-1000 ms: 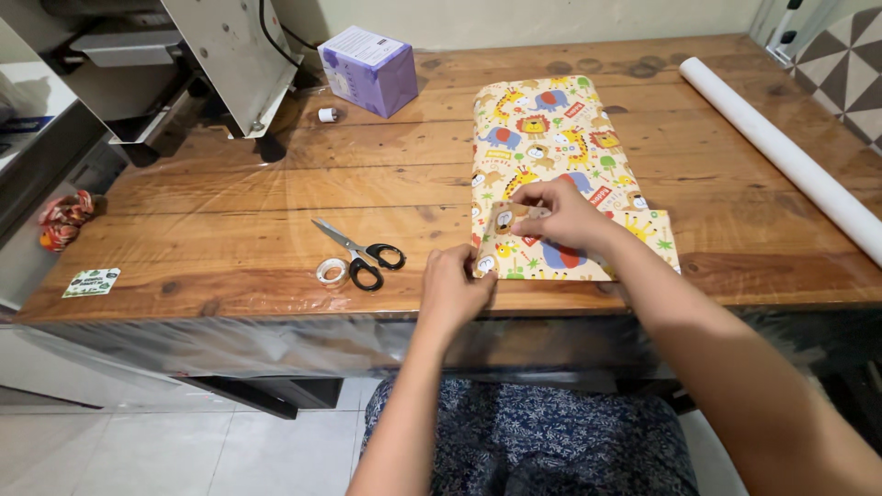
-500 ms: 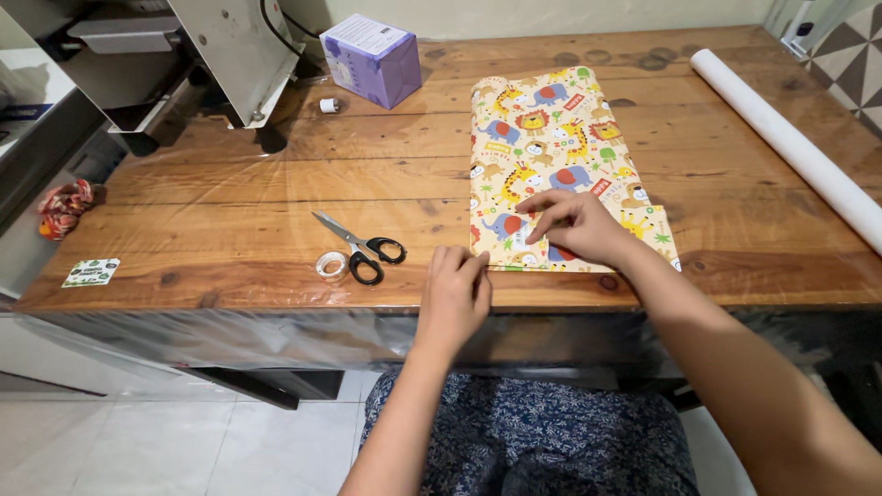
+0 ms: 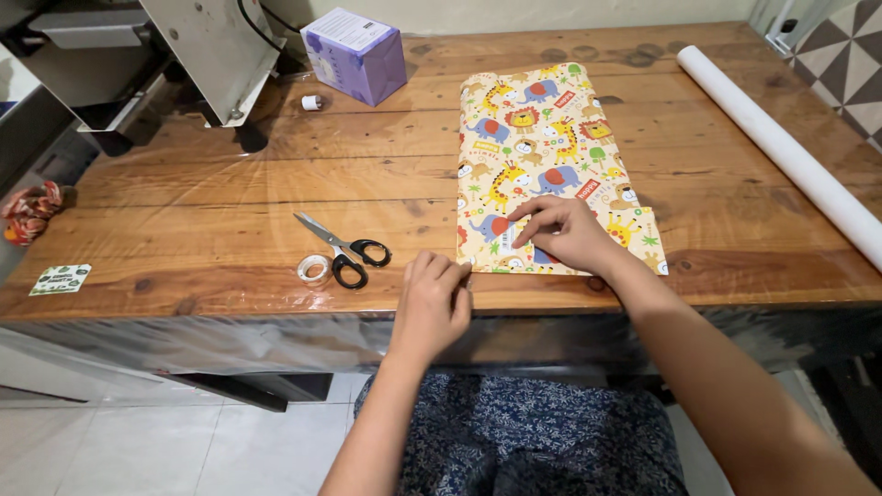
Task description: The person wraps a rectangular item with patterned wrapping paper on a wooden table. They fold the paper edges, smooth the surface, apply clear tape to secure the folds, and use scissors to cut tape as needed. The wrapped item remains on the table at the end.
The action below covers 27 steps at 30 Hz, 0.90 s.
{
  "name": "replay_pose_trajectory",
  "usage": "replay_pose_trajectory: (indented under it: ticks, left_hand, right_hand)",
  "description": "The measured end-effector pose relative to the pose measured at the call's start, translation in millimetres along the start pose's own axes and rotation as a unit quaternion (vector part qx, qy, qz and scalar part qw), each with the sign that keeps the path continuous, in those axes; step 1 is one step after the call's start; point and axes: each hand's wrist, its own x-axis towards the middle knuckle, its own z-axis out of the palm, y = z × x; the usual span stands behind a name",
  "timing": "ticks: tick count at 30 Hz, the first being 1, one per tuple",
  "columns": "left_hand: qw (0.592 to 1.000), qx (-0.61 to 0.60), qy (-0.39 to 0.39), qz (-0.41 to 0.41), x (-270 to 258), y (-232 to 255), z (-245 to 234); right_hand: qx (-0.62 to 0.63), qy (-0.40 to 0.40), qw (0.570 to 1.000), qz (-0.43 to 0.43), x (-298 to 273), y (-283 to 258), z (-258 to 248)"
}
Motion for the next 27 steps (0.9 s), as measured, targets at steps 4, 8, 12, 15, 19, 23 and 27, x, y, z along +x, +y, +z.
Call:
replay_pose_trajectory:
  ticks: [4, 8, 12, 15, 19, 23, 27]
  left_hand:
    - [0.999, 0.023, -0.023, 0.033, 6, 5, 4]
    - [0.997, 0.009, -0.041, 0.061, 10, 21, 22]
    - [0.994, 0.026, -0.110, 0.009, 10, 29, 29]
    - [0.995, 0.023, -0.102, 0.001, 8, 32, 30]
    - [0.995, 0.052, -0.084, -0.012, 6, 39, 36]
    - [0.994, 0.078, -0.073, -0.009, 2, 44, 43]
    - [0.997, 0.048, -0.055, -0.016, 1, 45, 44]
  right_hand:
    - [0.002, 0.002, 1.000, 0.028, 0, 3, 1]
    - [-0.008, 0.000, 1.000, -0.027, 1, 10, 1]
    - [-0.023, -0.002, 0.998, -0.052, -1, 11, 1]
    - [-0.029, 0.001, 0.997, -0.066, -3, 3, 1]
    - [-0.168, 0.106, 0.967, -0.157, -17, -22, 12]
    - [-0.140, 0.019, 0.987, -0.079, -41, -45, 43]
    - [-0.229, -0.028, 0.969, -0.086, -43, -51, 46]
